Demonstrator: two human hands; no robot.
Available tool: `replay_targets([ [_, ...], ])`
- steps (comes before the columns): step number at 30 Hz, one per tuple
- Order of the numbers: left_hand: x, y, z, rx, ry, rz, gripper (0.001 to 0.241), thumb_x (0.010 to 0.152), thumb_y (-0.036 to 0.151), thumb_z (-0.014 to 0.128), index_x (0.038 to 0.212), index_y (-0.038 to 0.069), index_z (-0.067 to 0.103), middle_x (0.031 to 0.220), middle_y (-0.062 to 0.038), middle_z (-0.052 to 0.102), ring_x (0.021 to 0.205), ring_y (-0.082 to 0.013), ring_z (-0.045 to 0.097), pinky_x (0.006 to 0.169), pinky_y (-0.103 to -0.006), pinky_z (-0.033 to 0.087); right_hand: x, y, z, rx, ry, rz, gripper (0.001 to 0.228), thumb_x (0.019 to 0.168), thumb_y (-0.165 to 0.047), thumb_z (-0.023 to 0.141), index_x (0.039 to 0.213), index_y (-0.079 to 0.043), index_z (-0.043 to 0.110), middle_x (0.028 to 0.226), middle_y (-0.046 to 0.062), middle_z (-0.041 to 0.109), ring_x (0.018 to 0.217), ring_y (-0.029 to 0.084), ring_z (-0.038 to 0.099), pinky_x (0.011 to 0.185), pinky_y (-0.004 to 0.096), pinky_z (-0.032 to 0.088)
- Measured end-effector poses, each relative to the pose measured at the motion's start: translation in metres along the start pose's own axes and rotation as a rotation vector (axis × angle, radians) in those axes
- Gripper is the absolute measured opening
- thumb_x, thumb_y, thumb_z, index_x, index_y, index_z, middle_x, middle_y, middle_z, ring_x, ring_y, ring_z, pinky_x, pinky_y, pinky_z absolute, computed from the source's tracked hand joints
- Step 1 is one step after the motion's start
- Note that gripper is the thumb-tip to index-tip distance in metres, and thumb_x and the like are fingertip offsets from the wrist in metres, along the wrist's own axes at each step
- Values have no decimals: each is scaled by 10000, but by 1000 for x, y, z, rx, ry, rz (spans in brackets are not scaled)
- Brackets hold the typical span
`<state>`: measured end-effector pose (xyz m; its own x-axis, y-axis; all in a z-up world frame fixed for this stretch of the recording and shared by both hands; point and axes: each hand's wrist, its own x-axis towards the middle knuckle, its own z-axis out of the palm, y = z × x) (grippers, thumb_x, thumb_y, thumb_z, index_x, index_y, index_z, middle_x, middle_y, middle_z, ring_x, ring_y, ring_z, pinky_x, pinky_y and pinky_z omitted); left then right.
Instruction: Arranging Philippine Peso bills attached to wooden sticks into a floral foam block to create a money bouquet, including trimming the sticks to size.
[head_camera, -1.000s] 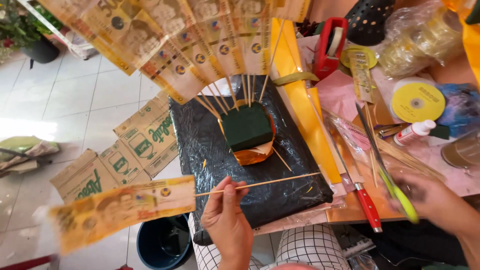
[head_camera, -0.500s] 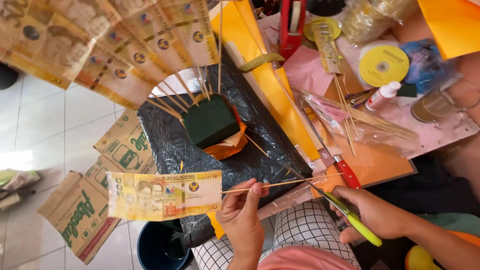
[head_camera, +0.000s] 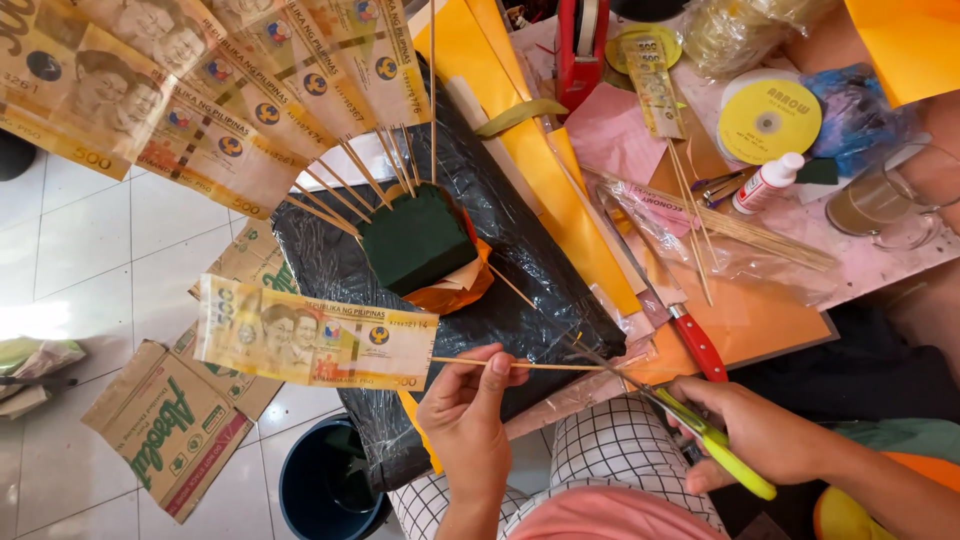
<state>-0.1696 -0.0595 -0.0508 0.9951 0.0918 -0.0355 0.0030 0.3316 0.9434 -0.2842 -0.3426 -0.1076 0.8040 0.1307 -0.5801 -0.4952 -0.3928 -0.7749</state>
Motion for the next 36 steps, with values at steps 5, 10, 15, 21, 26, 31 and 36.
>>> replay_targets([
  [5, -1, 9, -5, 77, -47, 39, 161, 869, 53, 762, 977, -66, 768, 753, -195, 783, 643, -227, 761, 664, -314, 667, 2, -4, 2, -174, 69, 5, 749, 490, -428, 1158, 1021, -159, 701, 883, -40, 682, 791, 84, 587, 704, 255, 531],
  [10, 0, 14, -7, 82, -69, 41, 149, 870, 70, 771, 956, -53, 775, 733, -156, 761, 628, -232, 772, 631, -302, 655, -8, -11, 8, -282, 137, -26, 643, 523, -380, 1215, 834, -157, 698, 718, -59, 583, 702, 81, 448, 627, 268, 425],
  [15, -2, 16, -2, -7, -56, 74, 168, 868, 80, 776, 947, -68, 759, 699, -190, 753, 606, -231, 734, 619, -316, 649, -14, -15, 11, -58, 27, -161, 421, 648, -286, 1083, 800, -107, 734, 723, -21, 675, 670, 95, 529, 592, 261, 479],
  [21, -4, 20, -4, 37, -23, 104, 146, 874, 65, 767, 939, -65, 761, 688, -163, 738, 611, -241, 757, 599, -315, 646, -12, -12, 17, -80, 27, -140, 271, 667, -114, 968, 740, -99, 707, 662, -12, 685, 606, 91, 555, 551, 257, 466],
  [26, 19, 38, -23, -36, 48, 171, 116, 892, 52, 749, 961, -41, 742, 718, -147, 722, 581, -262, 726, 573, -320, 621, 1, 19, 25, 250, 201, -93, 273, 763, 74, 935, 738, 15, 670, 440, 107, 596, 375, 169, 535, 379, 324, 447],
  [31, 24, 65, -26, 10, -10, 109, 164, 852, 37, 769, 959, -87, 765, 702, -196, 752, 587, -259, 740, 603, -320, 623, 44, -15, -62, -26, 542, 231, 293, 694, -158, 995, 882, -71, 788, 817, 107, 840, 733, 222, 719, 724, 330, 526],
  [36, 27, 88, -8, 503, -527, 240, 198, 906, 237, 726, 1017, 113, 834, 763, 10, 711, 723, -85, 645, 692, -243, 490, 115, -30, -107, -359, 579, 95, 776, 821, -401, 766, 1482, -61, 545, 1451, 136, 628, 1252, 309, 663, 1010, 402, 497],
])
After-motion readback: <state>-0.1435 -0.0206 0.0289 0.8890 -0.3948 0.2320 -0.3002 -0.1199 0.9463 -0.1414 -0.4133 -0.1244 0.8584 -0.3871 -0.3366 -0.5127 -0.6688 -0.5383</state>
